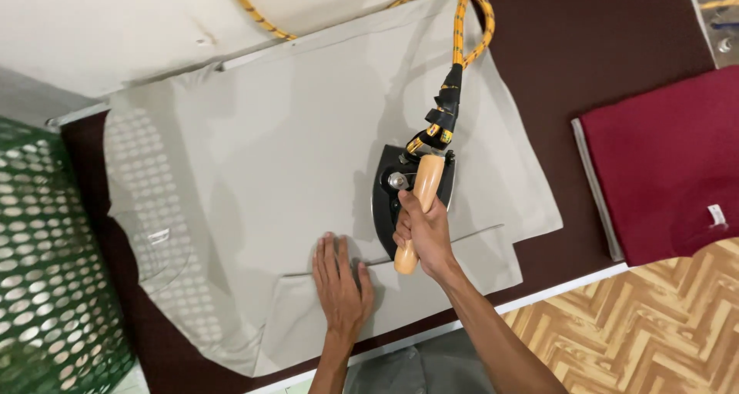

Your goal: Ironing a t-shirt on a flat station using a professional steam iron.

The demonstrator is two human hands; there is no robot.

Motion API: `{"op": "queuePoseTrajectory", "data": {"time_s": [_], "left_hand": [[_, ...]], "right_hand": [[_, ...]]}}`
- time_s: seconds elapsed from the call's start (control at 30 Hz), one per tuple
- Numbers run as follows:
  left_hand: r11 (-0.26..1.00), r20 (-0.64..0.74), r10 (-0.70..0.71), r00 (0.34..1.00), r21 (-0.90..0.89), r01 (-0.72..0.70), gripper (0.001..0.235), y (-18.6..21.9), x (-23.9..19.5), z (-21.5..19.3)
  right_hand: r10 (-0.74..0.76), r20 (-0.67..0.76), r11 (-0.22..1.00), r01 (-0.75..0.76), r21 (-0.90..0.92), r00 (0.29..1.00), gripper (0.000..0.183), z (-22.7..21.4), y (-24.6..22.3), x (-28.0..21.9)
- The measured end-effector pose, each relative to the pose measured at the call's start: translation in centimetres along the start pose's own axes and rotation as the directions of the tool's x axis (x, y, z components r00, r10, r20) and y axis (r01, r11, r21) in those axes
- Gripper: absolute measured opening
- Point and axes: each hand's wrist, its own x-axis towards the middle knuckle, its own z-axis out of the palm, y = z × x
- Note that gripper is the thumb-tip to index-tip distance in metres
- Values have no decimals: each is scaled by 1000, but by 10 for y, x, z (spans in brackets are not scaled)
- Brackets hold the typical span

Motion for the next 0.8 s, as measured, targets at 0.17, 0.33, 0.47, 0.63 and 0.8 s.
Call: {"op": "queuePoseTrajectory", "data": {"time_s": [0.17,0.33,0.47,0.63,0.8], "left_hand": [[999,81,-27,996,29,24,61,22,18,16],[998,121,-8,993,64,0,63,37,30,38],[996,145,-3,989,91,-10,65,45,34,48],[994,177,-19,984,110,-1,65,58,42,58],[992,187,-6,982,127,-18,66,70,43,73]], "right_hand": [[0,-50,999,2,34,999,28,-36,-16,7],[-14,-95,999,17,36,995,29,-64,-36,13],[-36,-112,999,38,15,993,30,-86,-51,16],[-16,-131,1000,16,-4,991,30,-109,-71,19],[30,-135,998,-38,-59,990,25,-134,-89,19]]}}
